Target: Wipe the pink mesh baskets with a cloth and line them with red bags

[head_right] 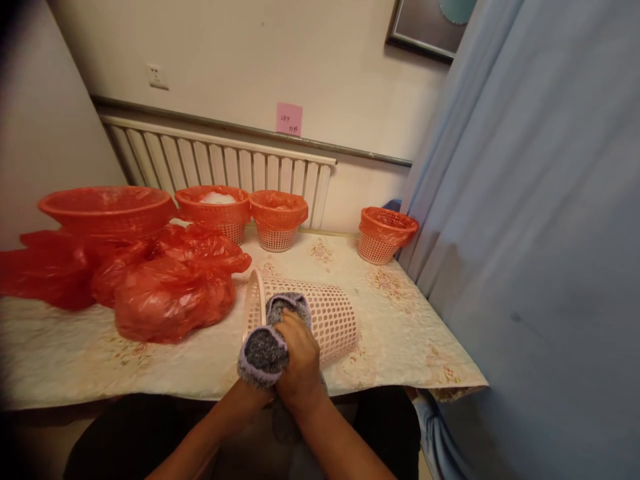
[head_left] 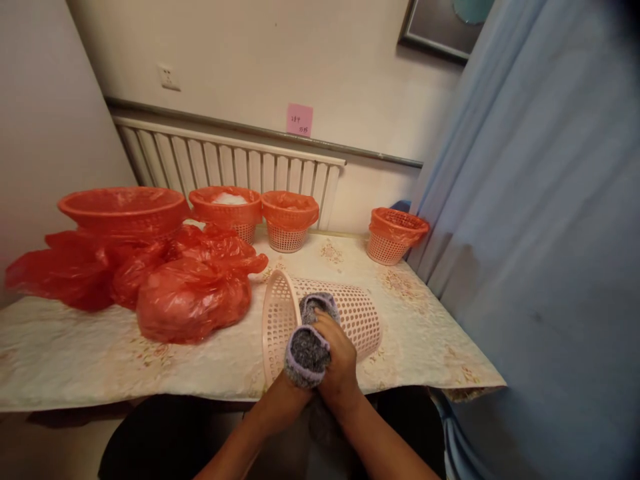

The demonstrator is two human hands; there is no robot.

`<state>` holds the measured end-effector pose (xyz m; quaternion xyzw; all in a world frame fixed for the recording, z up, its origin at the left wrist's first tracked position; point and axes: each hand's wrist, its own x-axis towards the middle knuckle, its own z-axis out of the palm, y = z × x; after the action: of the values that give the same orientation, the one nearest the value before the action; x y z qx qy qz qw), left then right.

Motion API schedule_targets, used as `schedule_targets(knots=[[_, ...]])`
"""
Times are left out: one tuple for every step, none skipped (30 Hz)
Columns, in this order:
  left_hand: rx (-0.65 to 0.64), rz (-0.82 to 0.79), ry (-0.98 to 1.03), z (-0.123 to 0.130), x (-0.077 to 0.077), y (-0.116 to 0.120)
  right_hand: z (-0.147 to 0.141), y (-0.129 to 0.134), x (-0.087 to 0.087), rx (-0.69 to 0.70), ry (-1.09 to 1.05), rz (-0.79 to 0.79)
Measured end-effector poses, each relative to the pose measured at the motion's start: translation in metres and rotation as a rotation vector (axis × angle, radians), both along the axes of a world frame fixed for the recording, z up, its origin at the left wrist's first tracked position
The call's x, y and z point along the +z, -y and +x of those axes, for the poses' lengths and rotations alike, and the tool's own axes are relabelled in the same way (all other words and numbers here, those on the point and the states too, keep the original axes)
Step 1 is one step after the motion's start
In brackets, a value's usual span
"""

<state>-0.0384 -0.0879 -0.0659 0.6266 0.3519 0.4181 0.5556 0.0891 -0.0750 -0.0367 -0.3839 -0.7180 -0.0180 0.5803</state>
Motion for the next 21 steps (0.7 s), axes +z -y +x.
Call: schedule_targets(knots=[[-0.022, -0.032, 0.006, 0.002, -0.003, 0.002, 0.002, -0.005, 0.005, -0.007, 0.011, 0.003], [-0.048, -0.067, 0.018, 0.005, -0.005, 0.004, 0.004, -0.010, 0.009, -0.014, 0.021, -0.001], [-0.072, -0.097, 0.031, 0.007, -0.008, 0.006, 0.006, -0.015, 0.013, -0.022, 0.026, -0.016], [-0.087, -0.114, 0.042, 0.010, -0.011, 0.009, 0.009, -0.019, 0.016, -0.029, 0.024, -0.040], [-0.089, -0.113, 0.048, 0.012, -0.013, 0.012, 0.011, -0.022, 0.018, -0.034, 0.017, -0.070], [-0.080, -0.100, 0.048, 0.013, -0.015, 0.014, 0.014, -0.026, 0.020, -0.040, 0.005, -0.101], [-0.073, -0.088, 0.043, 0.013, -0.016, 0.016, 0.016, -0.028, 0.021, -0.045, -0.008, -0.127], [-0.077, -0.079, 0.039, 0.014, -0.017, 0.017, 0.018, -0.029, 0.021, -0.050, -0.018, -0.146], [-0.091, -0.073, 0.040, 0.013, -0.016, 0.017, 0.020, -0.030, 0.021, -0.053, -0.020, -0.157], [-0.110, -0.074, 0.044, 0.013, -0.015, 0.017, 0.021, -0.030, 0.021, -0.054, -0.013, -0.162], [-0.131, -0.084, 0.050, 0.013, -0.013, 0.016, 0.021, -0.029, 0.021, -0.054, -0.003, -0.158], [-0.146, -0.103, 0.062, 0.012, -0.009, 0.015, 0.022, -0.027, 0.020, -0.053, 0.011, -0.147], [-0.148, -0.132, 0.082, 0.013, -0.004, 0.014, 0.022, -0.025, 0.019, -0.052, 0.021, -0.137], [-0.135, -0.172, 0.109, 0.014, 0.002, 0.013, 0.022, -0.022, 0.018, -0.051, 0.027, -0.131], [-0.109, -0.215, 0.147, 0.016, 0.008, 0.012, 0.023, -0.020, 0.017, -0.049, 0.030, -0.125], [-0.073, -0.252, 0.192, 0.018, 0.015, 0.011, 0.023, -0.017, 0.016, -0.048, 0.031, -0.118], [-0.032, -0.284, 0.238, 0.021, 0.021, 0.010, 0.024, -0.015, 0.015, -0.045, 0.031, -0.112], [0.006, -0.312, 0.278, 0.024, 0.027, 0.009, 0.025, -0.013, 0.014, -0.041, 0.032, -0.109], [0.035, -0.338, 0.307, 0.027, 0.030, 0.009, 0.026, -0.012, 0.013, -0.037, 0.034, -0.105], [0.052, -0.356, 0.322, 0.030, 0.032, 0.008, 0.028, -0.012, 0.012, -0.032, 0.040, -0.102], [0.060, -0.369, 0.327, 0.032, 0.032, 0.008, 0.031, -0.012, 0.011, -0.028, 0.046, -0.104]])
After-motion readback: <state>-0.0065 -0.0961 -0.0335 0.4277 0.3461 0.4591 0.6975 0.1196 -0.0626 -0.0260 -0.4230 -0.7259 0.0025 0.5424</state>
